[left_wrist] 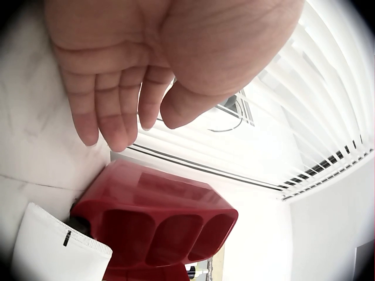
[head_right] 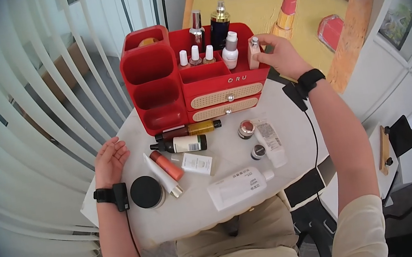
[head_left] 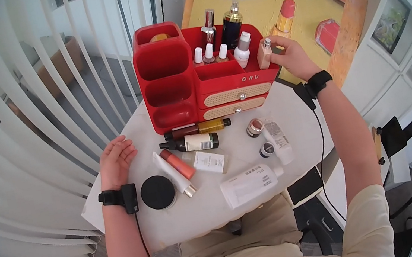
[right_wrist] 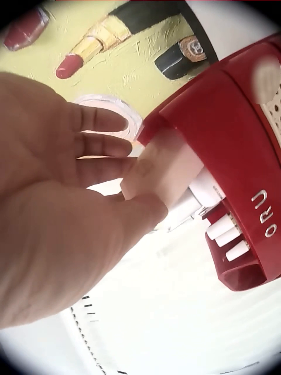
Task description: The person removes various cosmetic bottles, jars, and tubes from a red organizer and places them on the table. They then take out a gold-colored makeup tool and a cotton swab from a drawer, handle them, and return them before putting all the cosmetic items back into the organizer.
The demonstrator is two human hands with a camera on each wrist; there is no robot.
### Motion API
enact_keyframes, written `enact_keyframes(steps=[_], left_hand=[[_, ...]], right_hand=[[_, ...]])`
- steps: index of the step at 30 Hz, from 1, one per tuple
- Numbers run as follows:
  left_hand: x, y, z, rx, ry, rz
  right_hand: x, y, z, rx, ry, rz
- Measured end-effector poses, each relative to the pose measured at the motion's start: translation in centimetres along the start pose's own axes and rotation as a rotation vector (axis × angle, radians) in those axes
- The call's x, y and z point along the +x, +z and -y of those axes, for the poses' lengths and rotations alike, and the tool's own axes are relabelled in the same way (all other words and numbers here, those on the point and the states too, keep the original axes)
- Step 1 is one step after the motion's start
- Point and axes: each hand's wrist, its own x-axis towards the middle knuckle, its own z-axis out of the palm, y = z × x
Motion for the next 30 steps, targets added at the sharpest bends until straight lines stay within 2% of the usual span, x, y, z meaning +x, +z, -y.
enact_keyframes(steps=[2,4,7,12,14,17,19,21,23,24,26,30], left_hand=[[0.0,0.2,-0.1,0.011,0.009,0.001],[0.2,0.0,0.0,0.018,-0.001,0.000],[0.1,0.0,0.0,0.025,0.000,-0.004],[0.4,-0.2,0.2,0.044,0.004,-0.004],[0.4,-0.2,0.2,0.038,0.016,0.009],[0.3,-0.3,0.2,0.028,0.018,0.017],[0.2,-0.2,0.1,0.034,0.015,0.009],[0.3,0.1,0.1,0.047,0.013,0.011],[0.4,-0.2,0.2,0.048,0.014,-0.010],[0.4,-0.3,0.3,0.058,0.019,-0.003],[0.4,-0.5,0.4,0.031,0.020,0.012],[0.2,-0.2,0.4,0.028,0.033,-0.001]], right_hand=[[0.2,0.2,-0.8,0.017,0.039,0.043],[0.1,0.1,-1.1,-0.148,-0.052,0.026],[0.3,-0.1,-2.3,-0.166,-0.067,-0.039],[-0.6,-0.5,-2.3,-0.128,0.078,-0.042],[-1.5,0.0,-2.7,-0.229,-0.058,-0.348],[-5.0,0.0,-2.2,-0.188,-0.045,-0.374],[-8.7,1.4,0.1,-0.193,0.006,-0.053],[-11.9,3.0,2.3,-0.405,-0.059,0.235],[-14.4,4.8,2.6,-0.565,-0.219,0.367],[-15.1,5.5,2.5,-0.560,-0.219,0.355],[-16.0,6.6,2.4,-0.711,-0.201,0.522],[-16.5,7.9,1.6,-0.766,-0.228,0.480]])
